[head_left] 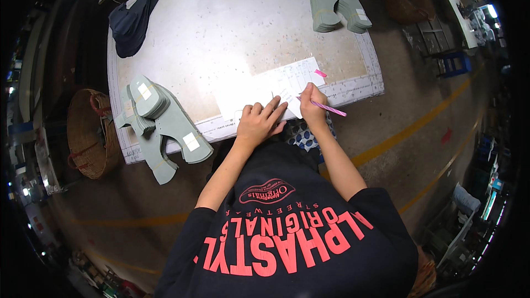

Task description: The person unpacks a plastic bag, then uses a pink pen to write on small white labels attached to stacks of gray and black material pieces. They move between tables, continue labeling, and place labeled pieces into a red basket.

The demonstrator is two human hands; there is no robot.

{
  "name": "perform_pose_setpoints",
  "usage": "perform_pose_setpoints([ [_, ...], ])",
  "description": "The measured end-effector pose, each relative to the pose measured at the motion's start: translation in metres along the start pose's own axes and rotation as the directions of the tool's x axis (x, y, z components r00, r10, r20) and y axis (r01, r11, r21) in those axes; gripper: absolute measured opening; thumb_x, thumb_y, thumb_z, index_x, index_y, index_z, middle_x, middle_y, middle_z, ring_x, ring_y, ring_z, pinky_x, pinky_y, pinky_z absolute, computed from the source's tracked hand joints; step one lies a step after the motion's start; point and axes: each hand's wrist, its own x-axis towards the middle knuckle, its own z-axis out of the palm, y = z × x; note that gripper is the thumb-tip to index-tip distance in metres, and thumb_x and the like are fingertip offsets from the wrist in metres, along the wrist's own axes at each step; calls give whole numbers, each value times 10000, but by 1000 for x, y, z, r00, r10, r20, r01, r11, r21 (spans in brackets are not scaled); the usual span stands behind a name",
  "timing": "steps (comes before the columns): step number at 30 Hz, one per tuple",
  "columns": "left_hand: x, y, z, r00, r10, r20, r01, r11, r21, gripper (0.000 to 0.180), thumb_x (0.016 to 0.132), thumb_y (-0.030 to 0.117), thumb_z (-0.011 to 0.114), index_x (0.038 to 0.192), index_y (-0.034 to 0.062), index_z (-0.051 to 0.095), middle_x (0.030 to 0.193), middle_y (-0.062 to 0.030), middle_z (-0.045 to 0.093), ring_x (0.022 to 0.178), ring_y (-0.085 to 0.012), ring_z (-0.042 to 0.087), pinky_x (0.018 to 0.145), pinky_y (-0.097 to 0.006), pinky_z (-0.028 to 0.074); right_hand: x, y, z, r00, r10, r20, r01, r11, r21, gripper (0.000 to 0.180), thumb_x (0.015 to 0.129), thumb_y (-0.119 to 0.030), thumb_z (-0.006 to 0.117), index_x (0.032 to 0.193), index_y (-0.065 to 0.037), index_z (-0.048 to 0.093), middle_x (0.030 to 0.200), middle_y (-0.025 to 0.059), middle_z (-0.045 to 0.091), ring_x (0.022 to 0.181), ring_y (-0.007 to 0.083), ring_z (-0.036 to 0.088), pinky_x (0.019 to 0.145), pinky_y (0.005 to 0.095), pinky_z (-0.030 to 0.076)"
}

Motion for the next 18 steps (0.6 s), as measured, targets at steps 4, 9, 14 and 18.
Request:
perform_pose_setpoints([
  [4, 0, 0, 1, 1000, -1, -2, 1, 1000, 22, 636, 909, 538, 780, 1476, 266, 688, 1488, 29, 673, 895, -192, 600, 828, -374, 479, -2, -2, -11, 996, 26, 86, -31, 998, 56, 354, 1139, -182, 548, 843, -5, 627, 685, 202, 669, 651, 423, 696, 589, 493, 507],
  [9, 0, 0, 1, 1000, 4, 1, -4, 1000, 13, 640, 912, 541, 778, 1483, 267, 683, 1496, 28, 668, 893, -190, 597, 825, -369, 473, -5, -8, -16, 972, -11, 234, 10, 1000, 9, 337, 1134, -215, 564, 869, -31, 660, 708, 185, 695, 670, 417, 711, 606, 484, 526],
  [14, 1, 0, 1, 1000, -1, -24, 1, 1000, 1, 634, 894, 524, 796, 1469, 273, 704, 1486, 34, 684, 856, -202, 589, 804, -360, 472, -3, -9, -14, 972, -45, 230, 53, 998, -29, 319, 1123, -211, 580, 869, -41, 670, 720, 184, 700, 685, 423, 713, 608, 491, 528],
  [18, 0, -1, 2, 1000, 0, -19, 0, 1000, 4, 633, 894, 524, 798, 1470, 279, 703, 1490, 39, 683, 855, -201, 591, 807, -358, 474, -4, -6, -13, 977, -44, 208, 49, 999, -18, 315, 1119, -204, 586, 863, -42, 672, 717, 189, 691, 684, 430, 707, 604, 495, 524],
])
